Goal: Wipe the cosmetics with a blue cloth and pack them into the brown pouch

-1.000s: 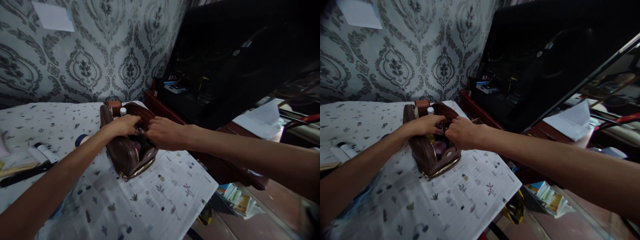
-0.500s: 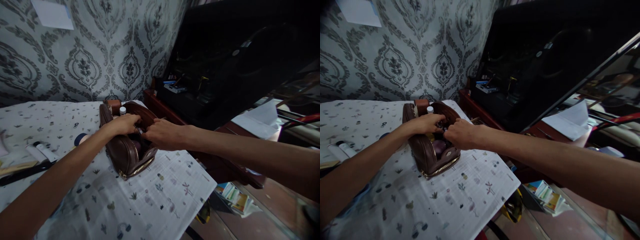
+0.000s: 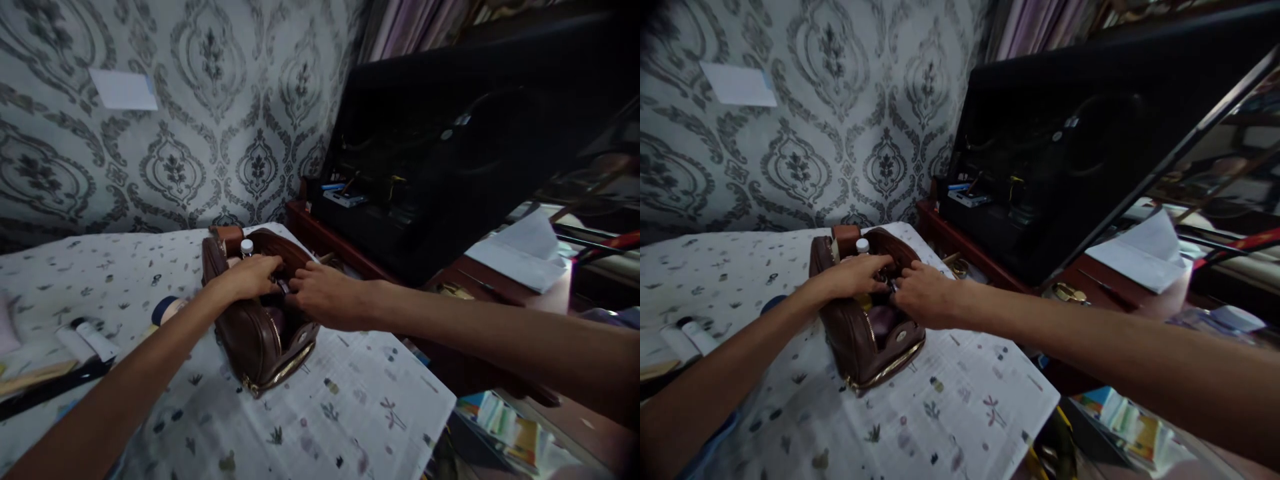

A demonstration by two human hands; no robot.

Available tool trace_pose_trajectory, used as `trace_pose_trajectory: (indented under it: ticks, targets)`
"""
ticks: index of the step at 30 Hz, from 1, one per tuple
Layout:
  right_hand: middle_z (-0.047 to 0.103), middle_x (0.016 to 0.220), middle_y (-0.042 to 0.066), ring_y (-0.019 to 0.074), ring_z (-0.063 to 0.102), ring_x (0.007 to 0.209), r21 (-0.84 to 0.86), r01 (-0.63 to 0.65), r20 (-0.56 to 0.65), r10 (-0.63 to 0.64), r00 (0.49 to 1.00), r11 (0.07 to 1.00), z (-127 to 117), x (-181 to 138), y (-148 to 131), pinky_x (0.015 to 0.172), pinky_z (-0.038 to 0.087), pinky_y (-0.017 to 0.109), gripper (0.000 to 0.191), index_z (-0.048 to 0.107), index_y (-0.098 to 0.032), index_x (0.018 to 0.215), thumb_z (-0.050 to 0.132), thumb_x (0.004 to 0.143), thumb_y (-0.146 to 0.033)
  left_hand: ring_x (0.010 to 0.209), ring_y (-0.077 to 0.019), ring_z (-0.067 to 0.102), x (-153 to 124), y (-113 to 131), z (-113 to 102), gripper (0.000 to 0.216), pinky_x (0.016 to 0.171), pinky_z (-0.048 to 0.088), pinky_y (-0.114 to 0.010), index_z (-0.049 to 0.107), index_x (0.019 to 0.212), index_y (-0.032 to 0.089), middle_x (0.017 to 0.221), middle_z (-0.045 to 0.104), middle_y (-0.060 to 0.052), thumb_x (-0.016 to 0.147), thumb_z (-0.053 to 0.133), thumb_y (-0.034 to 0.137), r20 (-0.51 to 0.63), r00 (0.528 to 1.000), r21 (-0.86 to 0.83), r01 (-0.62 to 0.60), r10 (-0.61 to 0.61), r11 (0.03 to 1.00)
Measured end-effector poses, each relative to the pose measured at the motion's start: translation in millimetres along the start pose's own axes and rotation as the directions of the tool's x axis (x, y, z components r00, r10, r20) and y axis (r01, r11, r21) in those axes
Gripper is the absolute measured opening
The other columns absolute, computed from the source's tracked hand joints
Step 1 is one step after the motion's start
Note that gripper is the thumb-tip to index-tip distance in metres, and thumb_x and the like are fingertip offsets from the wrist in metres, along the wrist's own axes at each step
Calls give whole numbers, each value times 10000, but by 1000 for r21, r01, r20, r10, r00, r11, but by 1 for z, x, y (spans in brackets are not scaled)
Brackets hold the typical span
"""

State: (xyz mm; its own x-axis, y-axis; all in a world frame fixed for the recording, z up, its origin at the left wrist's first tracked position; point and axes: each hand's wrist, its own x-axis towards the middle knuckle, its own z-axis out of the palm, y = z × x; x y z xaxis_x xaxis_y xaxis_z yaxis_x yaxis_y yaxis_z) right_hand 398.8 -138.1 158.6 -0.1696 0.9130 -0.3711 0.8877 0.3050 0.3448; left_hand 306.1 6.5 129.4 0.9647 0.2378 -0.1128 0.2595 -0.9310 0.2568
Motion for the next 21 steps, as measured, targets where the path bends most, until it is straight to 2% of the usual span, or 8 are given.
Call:
trace_pose_trajectory:
  ticks: [3,7,12,15,18,21]
  targets:
    - [700,1112,118,242,615,1040,8,54,-49,-53,997,999,1,-5,0,820,380,361,178,741,-169,965,577,906,-132,1072,-296,659,-1,2,0,335,877,497,-343,614,1151,168,1125,713,-109,832,651,265,-13,1000,8,11,-10,1000]
    - [710,1062,110,238,609,1037,-8,99,-42,-99,994,995,4,-11,1,824,373,368,157,729,-155,847,587,887,-101,1047,-281,664,-2,1,0,342,852,491,-321,603,1160,175,1115,714,-98,844,650,297,-10,1000,11,1,-1,1000]
    - [712,1061,108,238,610,1041,8,110,-82,-109,991,994,8,-12,1,826,365,366,169,730,-147,875,570,900,-99,1032,-256,655,1,-4,-1,368,830,484,-314,558,1181,168,1155,694,-101,866,612,352,11,1000,-32,-28,28,999]
    - [706,1110,113,245,606,1075,13,106,-52,-106,993,994,5,-13,1,847,364,360,199,729,-134,894,536,912,-92,1013,-245,651,2,-9,-3,356,818,482,-313,546,1142,173,1138,693,-98,879,575,412,1,999,-44,-54,54,998]
    - [700,1138,116,248,603,1097,14,101,-28,-101,995,995,2,-15,1,882,359,355,220,729,-130,922,513,924,-90,972,-233,654,2,-10,-8,324,788,476,-301,547,1073,194,1076,702,-77,886,554,459,4,998,-11,-68,69,998]
    - [706,1101,119,238,619,1056,23,113,-48,-111,993,993,0,-16,3,874,369,350,217,726,-127,931,512,929,-91,973,-234,653,-2,-6,-13,280,756,461,-292,534,1047,200,1061,693,-73,885,571,426,-5,999,52,-53,53,997]
